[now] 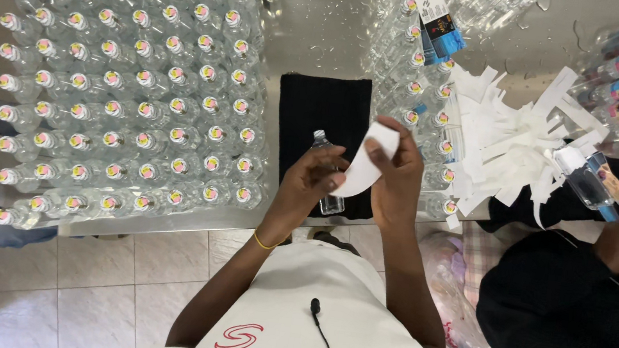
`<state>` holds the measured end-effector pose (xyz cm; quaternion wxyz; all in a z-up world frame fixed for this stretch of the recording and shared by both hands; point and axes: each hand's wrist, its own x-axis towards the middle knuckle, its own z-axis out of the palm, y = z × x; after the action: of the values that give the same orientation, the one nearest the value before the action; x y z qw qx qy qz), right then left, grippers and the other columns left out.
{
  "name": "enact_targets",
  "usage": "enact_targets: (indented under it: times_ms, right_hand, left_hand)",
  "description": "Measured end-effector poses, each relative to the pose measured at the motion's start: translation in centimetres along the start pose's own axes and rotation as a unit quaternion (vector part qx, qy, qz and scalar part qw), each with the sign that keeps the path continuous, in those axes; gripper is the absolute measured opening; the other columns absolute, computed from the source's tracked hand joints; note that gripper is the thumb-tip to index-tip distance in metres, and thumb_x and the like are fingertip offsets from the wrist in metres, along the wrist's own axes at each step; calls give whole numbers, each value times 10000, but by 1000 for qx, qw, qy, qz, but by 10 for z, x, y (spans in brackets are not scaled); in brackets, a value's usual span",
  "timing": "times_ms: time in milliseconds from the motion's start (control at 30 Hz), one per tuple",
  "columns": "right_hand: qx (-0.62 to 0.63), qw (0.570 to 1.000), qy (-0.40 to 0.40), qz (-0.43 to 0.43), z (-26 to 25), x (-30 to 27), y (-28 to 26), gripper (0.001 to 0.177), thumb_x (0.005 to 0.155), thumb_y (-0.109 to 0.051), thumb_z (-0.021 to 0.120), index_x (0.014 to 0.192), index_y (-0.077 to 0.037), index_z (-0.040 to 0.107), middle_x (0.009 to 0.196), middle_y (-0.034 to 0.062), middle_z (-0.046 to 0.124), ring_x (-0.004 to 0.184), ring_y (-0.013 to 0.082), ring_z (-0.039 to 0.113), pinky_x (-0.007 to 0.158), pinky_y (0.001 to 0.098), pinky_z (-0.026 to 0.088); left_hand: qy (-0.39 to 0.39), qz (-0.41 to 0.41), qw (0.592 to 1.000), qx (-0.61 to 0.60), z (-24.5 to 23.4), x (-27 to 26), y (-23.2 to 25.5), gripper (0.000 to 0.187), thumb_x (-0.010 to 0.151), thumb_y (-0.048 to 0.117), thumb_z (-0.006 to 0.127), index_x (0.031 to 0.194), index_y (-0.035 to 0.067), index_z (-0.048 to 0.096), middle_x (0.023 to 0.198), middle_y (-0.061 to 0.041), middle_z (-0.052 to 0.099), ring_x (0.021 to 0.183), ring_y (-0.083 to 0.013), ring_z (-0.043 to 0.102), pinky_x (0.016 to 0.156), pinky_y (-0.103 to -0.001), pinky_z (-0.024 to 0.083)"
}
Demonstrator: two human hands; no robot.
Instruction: The person applies labels to clear plastic water bottles. They pick up a bottle, wrap a paper label around it, and place the labeled bottle on a metal table among other bottles. The process is repeated for multiple bottles.
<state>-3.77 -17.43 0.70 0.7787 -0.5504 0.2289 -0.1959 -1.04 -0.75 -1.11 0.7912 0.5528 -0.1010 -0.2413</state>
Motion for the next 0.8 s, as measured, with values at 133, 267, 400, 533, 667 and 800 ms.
enact_targets:
  times_ms: [133, 267, 400, 533, 667, 800]
  right_hand:
    - [102, 991, 88, 8, -40, 21, 7, 448, 1026, -202, 780, 1399, -71, 569, 1169, 59, 668, 1024, 182, 716, 919, 307, 653]
    - [87, 979, 157, -96, -34, 11, 5, 372, 1057, -89, 767, 1311, -125, 498, 1248, 31, 601, 1135, 177, 728, 1014, 311, 655]
    - [-288, 879, 154, -347, -34, -10, -8, 699, 1021, -316, 886, 1521, -77, 460, 1477, 94, 372, 1446, 240, 400, 1271, 400, 342]
    - [-421, 807, -30, -413, -4, -26, -49, 270, 1057, -188, 755, 1304, -83, 728, 1384, 130, 565, 1385, 319, 539, 1215, 492, 465]
    - [-403, 778, -125, -466, 15, -26, -58, 398, 930, -133, 903, 1296, -24, 792, 1296, 154, 730, 1229, 337, 710, 1064, 473, 597]
    - [-372, 808, -141, -434, 18, -27, -53, 450, 902, -69, 916, 1322, 8, 771, 1243, 170, 759, 1121, 328, 761, 928, 451, 659]
  left_hand:
    - [-4, -40, 998, 39, -7, -8, -12, 602, 874, 233, 941, 1422, 101, 727, 1237, -142, 776, 1119, -240, 713, 944, -406, 607]
    - [109, -19, 994, -15, 0, -7, 14, 242, 1006, 121, 819, 1215, 32, 738, 973, -106, 769, 921, -166, 741, 907, -362, 636]
    - [151, 25, 988, -7, 5, -2, 37, 223, 1028, 154, 803, 1208, 28, 763, 950, -105, 763, 908, -144, 725, 893, -351, 648]
    - [134, 37, 990, -7, 14, -5, 43, 226, 1030, 152, 804, 1208, 16, 777, 954, -107, 767, 907, -126, 702, 882, -334, 632]
    - [119, 38, 992, -4, 23, -10, 56, 224, 1028, 119, 789, 1228, 18, 780, 975, -125, 805, 936, -148, 741, 886, -348, 641]
    - [131, 55, 990, -4, 19, -10, 54, 252, 1005, 113, 810, 1230, 4, 776, 1000, -123, 818, 947, -146, 742, 880, -338, 637]
